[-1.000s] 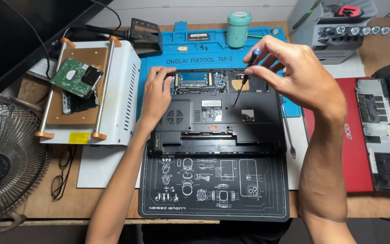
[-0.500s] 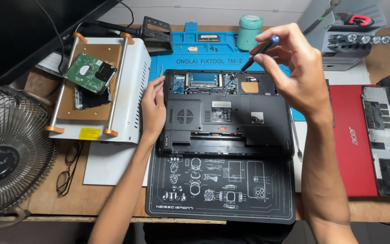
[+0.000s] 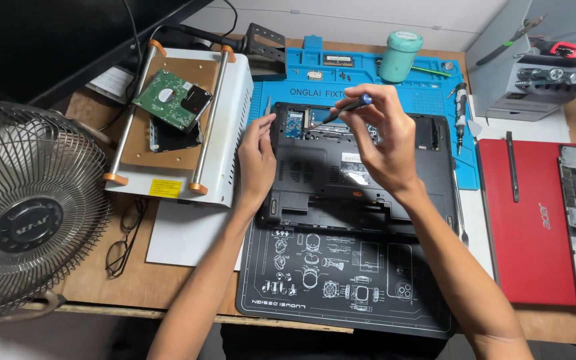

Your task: The person is unscrewing various components from the inside of a laptop and eventually removes a large internal hardware module.

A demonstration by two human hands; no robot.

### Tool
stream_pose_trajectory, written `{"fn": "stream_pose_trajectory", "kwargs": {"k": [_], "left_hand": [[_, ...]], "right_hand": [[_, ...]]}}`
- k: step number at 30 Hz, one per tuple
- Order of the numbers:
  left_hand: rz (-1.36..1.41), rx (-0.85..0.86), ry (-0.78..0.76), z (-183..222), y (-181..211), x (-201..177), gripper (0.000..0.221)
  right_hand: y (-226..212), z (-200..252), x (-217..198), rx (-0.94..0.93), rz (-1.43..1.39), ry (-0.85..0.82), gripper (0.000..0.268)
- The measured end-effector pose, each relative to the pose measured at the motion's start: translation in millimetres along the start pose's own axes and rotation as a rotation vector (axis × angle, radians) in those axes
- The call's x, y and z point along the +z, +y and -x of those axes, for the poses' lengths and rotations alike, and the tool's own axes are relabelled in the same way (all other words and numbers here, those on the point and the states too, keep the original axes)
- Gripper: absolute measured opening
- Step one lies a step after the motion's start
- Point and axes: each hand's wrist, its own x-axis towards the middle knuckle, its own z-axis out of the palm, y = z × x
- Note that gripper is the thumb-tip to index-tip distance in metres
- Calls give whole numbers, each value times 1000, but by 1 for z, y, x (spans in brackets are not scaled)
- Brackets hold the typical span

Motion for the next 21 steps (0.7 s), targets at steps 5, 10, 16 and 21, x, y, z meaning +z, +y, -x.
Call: {"fn": "stream_pose_trajectory", "kwargs": {"k": [5,10,16,21], "left_hand": [[-1,36,20,2,2,-1,40],[0,82,68,2,-9,1,37],[20,220,115,0,-22,5,26],[10,210,96,-1,-21,4,25]], "right_hand": [[7,-9,25,6,-2,4,27],[12,-16,41,9,32,-20,27],[18,-24,59,-52,101,-42,48],[30,-35,79,-119,173,1,38]]}}
